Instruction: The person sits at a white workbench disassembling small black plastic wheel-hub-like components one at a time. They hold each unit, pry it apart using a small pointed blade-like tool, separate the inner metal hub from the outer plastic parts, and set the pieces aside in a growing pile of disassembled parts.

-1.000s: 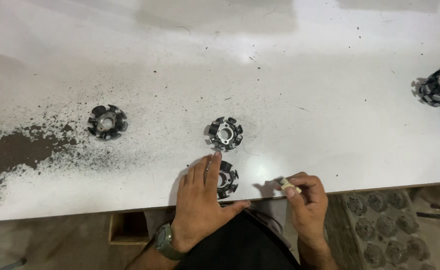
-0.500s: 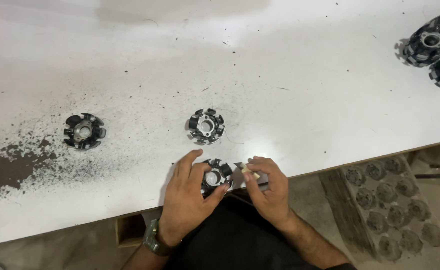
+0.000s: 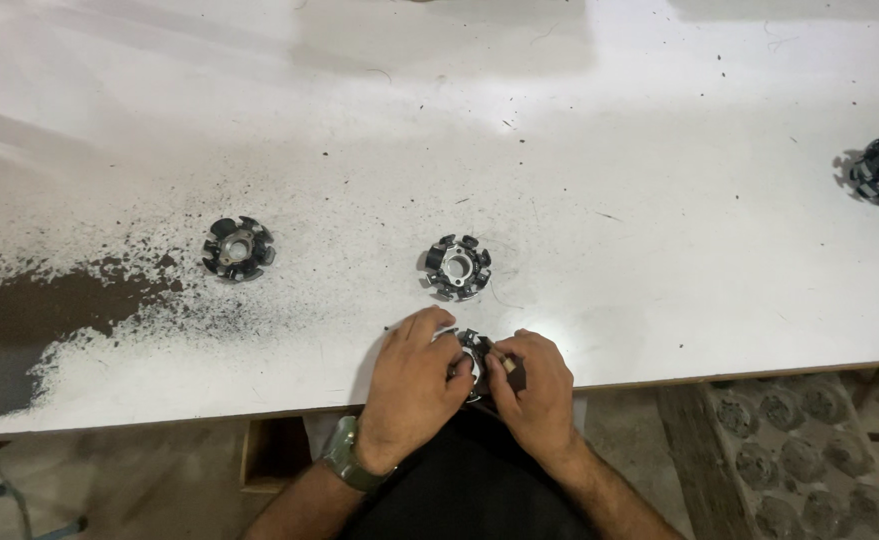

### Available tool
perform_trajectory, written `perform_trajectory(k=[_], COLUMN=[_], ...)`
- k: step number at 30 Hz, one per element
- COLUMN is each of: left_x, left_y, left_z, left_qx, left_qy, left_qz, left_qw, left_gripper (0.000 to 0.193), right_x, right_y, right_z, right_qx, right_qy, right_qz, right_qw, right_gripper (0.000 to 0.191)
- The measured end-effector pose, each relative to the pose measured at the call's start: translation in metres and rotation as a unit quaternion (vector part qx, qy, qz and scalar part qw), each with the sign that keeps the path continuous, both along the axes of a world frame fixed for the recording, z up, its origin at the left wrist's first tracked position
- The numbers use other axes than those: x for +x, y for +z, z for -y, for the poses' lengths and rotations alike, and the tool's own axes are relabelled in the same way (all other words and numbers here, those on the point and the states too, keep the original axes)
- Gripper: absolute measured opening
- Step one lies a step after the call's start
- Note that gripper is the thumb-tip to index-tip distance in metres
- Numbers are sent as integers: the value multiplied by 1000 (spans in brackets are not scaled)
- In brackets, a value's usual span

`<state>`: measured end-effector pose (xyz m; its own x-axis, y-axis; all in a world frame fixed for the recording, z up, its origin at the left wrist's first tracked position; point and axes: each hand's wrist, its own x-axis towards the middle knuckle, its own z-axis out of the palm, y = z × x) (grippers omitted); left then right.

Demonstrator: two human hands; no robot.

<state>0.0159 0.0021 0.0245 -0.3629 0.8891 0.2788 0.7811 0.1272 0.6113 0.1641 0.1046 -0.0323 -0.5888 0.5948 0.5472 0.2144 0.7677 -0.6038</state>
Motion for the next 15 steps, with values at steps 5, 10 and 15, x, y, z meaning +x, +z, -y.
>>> perform_trajectory(k=[5, 10, 15], left_x=[-13, -30, -24], left_y=[-1, 5, 14], left_z=[20, 36, 36], left_qx=[24, -91, 1], left_qy=[-55, -20, -41], left_qz=[-75, -64, -31], left_qw=[995, 994, 999], left_gripper=[16, 13, 27], right_x=[1, 1, 3], right_y=[-5, -7, -4], right_z=[-2, -4, -4], right_qx=[2, -1, -27], right_qy=[-7, 12, 31], right_qz=[-6, -13, -30], right_qw=[1000, 1000, 999], right_gripper=[27, 24, 25])
